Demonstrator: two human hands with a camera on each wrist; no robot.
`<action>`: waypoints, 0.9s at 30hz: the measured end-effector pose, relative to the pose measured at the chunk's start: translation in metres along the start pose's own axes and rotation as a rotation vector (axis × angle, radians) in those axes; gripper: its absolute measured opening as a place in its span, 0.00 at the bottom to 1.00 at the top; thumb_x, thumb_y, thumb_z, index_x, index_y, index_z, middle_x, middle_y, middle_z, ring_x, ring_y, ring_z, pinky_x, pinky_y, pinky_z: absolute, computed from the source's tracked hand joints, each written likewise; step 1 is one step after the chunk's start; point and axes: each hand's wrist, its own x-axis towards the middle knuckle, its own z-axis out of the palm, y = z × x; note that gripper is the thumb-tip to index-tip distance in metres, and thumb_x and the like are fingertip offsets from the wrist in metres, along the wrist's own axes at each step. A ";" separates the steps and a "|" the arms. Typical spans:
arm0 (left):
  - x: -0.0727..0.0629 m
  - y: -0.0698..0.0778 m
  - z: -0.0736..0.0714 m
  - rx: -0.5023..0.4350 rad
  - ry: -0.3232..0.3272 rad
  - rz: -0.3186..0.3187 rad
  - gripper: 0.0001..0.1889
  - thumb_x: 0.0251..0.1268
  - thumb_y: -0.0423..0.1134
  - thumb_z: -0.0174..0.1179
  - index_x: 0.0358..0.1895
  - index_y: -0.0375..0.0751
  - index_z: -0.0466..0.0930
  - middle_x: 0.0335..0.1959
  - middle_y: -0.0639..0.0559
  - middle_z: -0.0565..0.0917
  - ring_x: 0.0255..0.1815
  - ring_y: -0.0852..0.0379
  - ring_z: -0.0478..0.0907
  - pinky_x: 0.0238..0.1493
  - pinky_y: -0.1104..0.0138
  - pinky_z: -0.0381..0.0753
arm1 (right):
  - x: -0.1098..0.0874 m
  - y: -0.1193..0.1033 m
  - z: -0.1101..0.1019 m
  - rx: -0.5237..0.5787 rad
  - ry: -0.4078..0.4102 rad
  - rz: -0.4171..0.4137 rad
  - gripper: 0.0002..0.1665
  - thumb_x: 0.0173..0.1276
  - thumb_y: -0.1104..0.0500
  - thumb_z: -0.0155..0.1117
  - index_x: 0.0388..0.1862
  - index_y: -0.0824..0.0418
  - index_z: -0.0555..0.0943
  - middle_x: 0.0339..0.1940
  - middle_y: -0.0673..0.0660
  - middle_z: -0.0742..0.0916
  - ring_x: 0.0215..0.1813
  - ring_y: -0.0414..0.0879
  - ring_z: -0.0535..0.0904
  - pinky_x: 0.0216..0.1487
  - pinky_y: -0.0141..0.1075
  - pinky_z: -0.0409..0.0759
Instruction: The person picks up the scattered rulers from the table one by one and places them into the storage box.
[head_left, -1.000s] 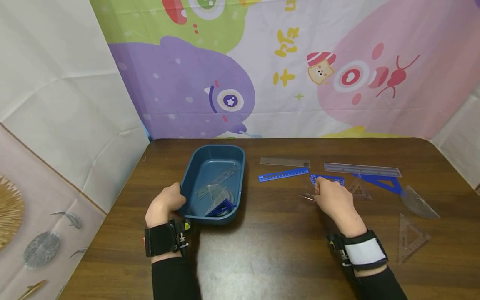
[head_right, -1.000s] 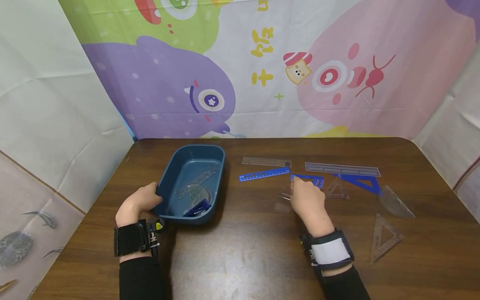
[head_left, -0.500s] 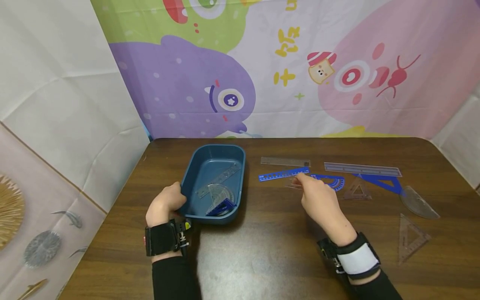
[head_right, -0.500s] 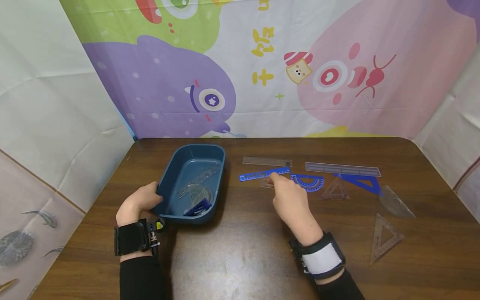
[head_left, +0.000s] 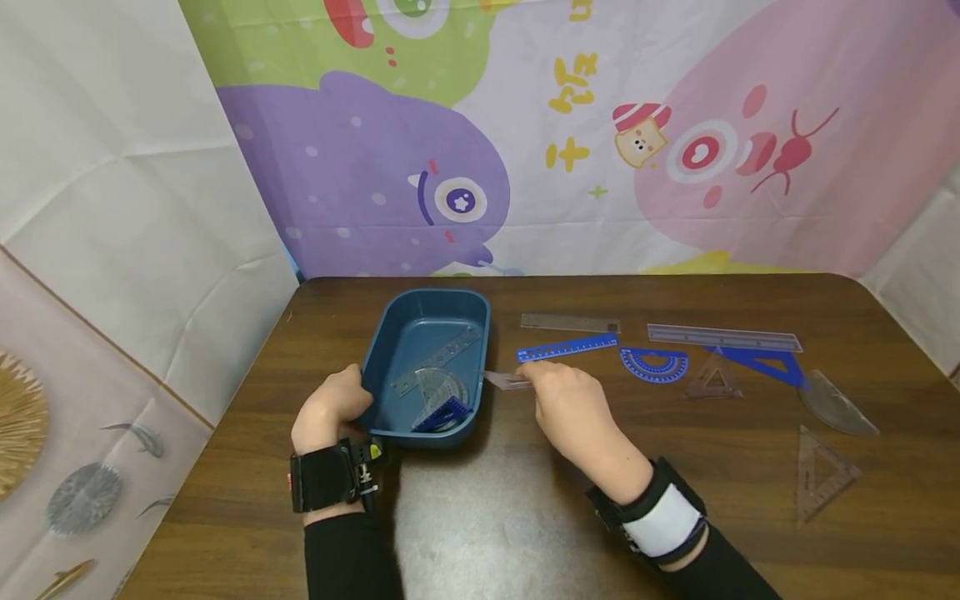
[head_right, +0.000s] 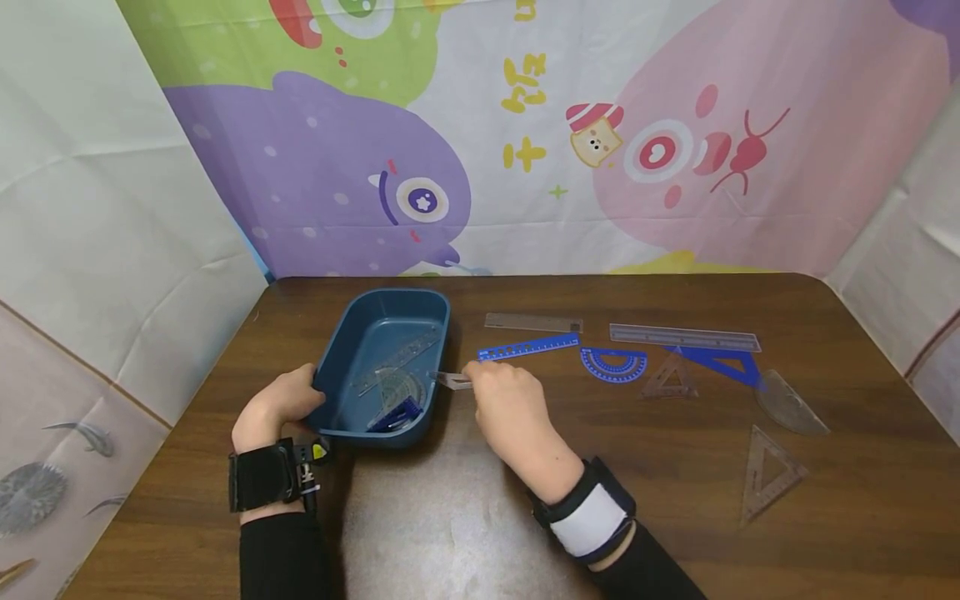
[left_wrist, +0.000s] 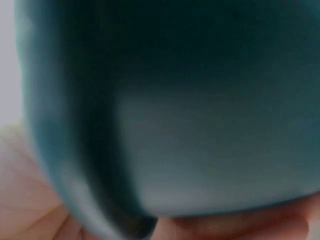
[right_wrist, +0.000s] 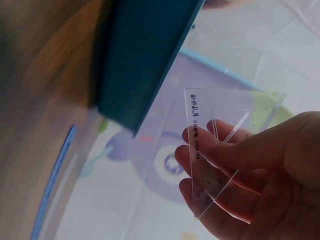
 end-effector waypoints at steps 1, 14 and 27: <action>0.000 0.000 0.000 0.001 0.000 0.003 0.29 0.59 0.24 0.39 0.65 0.23 0.46 0.61 0.22 0.59 0.51 0.34 0.71 0.32 0.58 0.81 | 0.001 -0.005 0.001 -0.003 -0.009 -0.018 0.19 0.52 0.75 0.55 0.37 0.58 0.83 0.35 0.55 0.86 0.34 0.50 0.82 0.29 0.42 0.78; 0.000 0.000 -0.001 -0.007 -0.014 0.005 0.30 0.59 0.24 0.39 0.66 0.23 0.45 0.61 0.22 0.58 0.52 0.34 0.71 0.31 0.58 0.81 | 0.003 -0.046 0.025 -0.101 -0.061 -0.314 0.16 0.54 0.70 0.62 0.39 0.55 0.84 0.37 0.49 0.85 0.45 0.42 0.79 0.56 0.38 0.71; -0.001 0.000 -0.002 0.010 -0.012 0.016 0.30 0.58 0.24 0.39 0.65 0.22 0.46 0.60 0.22 0.60 0.50 0.34 0.72 0.30 0.58 0.81 | 0.002 -0.059 0.042 -0.213 0.001 -0.381 0.08 0.58 0.64 0.60 0.31 0.52 0.83 0.31 0.47 0.83 0.40 0.40 0.79 0.56 0.38 0.70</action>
